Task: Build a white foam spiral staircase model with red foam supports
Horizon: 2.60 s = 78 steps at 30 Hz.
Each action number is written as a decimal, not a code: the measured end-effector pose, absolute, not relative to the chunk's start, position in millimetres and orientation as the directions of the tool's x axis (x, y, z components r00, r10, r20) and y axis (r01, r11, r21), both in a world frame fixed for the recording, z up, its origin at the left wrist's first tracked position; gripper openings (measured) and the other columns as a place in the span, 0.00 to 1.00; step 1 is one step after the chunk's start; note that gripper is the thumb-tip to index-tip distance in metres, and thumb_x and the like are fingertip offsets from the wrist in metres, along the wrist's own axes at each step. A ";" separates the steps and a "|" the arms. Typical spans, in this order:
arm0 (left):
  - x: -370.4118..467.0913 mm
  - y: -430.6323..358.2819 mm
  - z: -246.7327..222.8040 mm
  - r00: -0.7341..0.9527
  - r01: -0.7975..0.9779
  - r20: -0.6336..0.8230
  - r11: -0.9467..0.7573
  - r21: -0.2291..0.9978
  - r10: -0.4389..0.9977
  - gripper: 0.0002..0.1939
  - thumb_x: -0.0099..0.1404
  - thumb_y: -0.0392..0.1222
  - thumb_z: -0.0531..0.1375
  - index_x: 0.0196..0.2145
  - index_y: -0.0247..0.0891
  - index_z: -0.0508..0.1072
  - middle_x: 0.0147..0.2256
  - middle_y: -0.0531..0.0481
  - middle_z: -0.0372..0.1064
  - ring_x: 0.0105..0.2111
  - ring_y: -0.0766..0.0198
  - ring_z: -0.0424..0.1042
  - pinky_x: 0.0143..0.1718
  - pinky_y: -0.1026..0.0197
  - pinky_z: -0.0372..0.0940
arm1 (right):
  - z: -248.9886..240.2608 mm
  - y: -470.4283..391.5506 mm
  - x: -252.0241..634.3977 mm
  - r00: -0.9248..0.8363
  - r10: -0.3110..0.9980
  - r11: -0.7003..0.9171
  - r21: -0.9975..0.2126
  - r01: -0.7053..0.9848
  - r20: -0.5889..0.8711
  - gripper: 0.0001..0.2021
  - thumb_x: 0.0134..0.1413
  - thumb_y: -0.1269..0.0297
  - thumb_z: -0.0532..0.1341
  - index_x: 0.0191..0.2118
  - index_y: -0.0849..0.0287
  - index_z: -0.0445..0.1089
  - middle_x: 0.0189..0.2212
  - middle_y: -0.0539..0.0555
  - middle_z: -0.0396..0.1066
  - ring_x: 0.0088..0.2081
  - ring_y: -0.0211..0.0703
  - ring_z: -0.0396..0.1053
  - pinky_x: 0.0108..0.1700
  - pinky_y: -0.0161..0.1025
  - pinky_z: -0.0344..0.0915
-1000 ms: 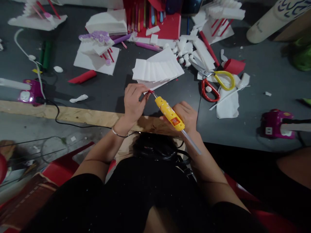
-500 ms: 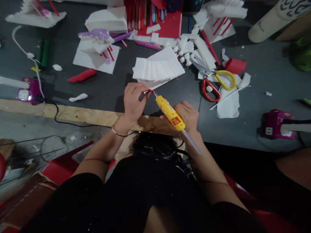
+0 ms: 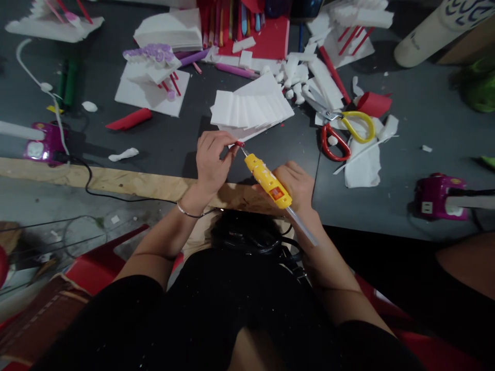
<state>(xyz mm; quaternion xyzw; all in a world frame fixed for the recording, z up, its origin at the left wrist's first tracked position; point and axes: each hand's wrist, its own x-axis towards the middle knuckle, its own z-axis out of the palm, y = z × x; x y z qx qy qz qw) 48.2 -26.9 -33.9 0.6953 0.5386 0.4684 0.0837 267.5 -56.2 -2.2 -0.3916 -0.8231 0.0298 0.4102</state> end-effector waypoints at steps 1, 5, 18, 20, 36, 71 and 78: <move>48.4 -27.1 -34.1 -0.022 0.667 0.561 -0.406 0.625 0.827 0.03 0.73 0.40 0.62 0.40 0.46 0.76 0.42 0.48 0.78 0.47 0.56 0.76 0.52 0.49 0.68 | -2.2 -56.4 267.7 -0.356 0.673 0.689 -0.375 0.620 0.648 0.24 0.68 0.43 0.61 0.26 0.52 0.56 0.20 0.45 0.59 0.24 0.37 0.54 0.28 0.38 0.53; 47.9 -27.8 -34.7 -0.023 0.650 0.560 -0.413 0.638 0.828 0.01 0.73 0.41 0.63 0.41 0.45 0.76 0.43 0.49 0.78 0.48 0.56 0.75 0.53 0.49 0.67 | -3.3 -57.0 270.3 -0.347 0.685 0.675 -0.378 0.634 0.641 0.24 0.69 0.45 0.60 0.26 0.52 0.56 0.20 0.45 0.59 0.25 0.38 0.55 0.28 0.39 0.53; 56.1 -22.7 -30.5 -0.193 0.129 0.202 -0.179 0.975 0.960 0.15 0.61 0.54 0.73 0.33 0.43 0.75 0.33 0.53 0.74 0.33 0.66 0.73 0.38 0.60 0.68 | -5.8 -50.3 278.1 -0.205 0.649 0.683 -0.443 0.580 0.733 0.14 0.69 0.51 0.61 0.36 0.55 0.68 0.29 0.51 0.72 0.30 0.42 0.66 0.35 0.42 0.63; 56.1 -22.0 -26.8 -0.168 -0.037 0.093 -0.101 0.994 0.981 0.19 0.58 0.55 0.75 0.31 0.42 0.73 0.31 0.54 0.73 0.33 0.67 0.73 0.38 0.61 0.69 | -4.8 -51.9 277.1 -0.205 0.638 0.697 -0.444 0.563 0.743 0.12 0.69 0.53 0.62 0.38 0.55 0.69 0.30 0.52 0.74 0.31 0.42 0.68 0.36 0.41 0.64; 58.3 -34.3 18.9 0.155 -0.302 -0.347 0.379 0.875 0.925 0.19 0.71 0.61 0.64 0.34 0.43 0.77 0.27 0.53 0.66 0.28 0.67 0.73 0.28 0.61 0.67 | 6.8 -61.3 265.8 -0.385 0.650 0.734 -0.412 0.540 0.655 0.19 0.66 0.42 0.62 0.34 0.53 0.66 0.28 0.52 0.72 0.30 0.41 0.66 0.34 0.42 0.61; 63.5 -38.8 21.0 0.102 -0.294 -0.372 0.385 0.875 0.923 0.24 0.70 0.66 0.63 0.32 0.42 0.77 0.24 0.53 0.68 0.28 0.65 0.76 0.28 0.61 0.71 | 5.3 -59.0 266.2 -0.359 0.668 0.719 -0.440 0.539 0.652 0.20 0.66 0.46 0.63 0.30 0.52 0.61 0.22 0.47 0.62 0.26 0.40 0.58 0.30 0.42 0.54; 63.2 -39.4 19.3 0.091 -0.296 -0.391 0.400 0.867 0.916 0.24 0.71 0.66 0.62 0.33 0.41 0.77 0.25 0.53 0.69 0.27 0.65 0.76 0.28 0.61 0.72 | 9.2 -59.7 265.6 -0.372 0.660 0.720 -0.408 0.561 0.653 0.19 0.71 0.48 0.58 0.30 0.52 0.59 0.22 0.47 0.62 0.26 0.39 0.59 0.30 0.41 0.56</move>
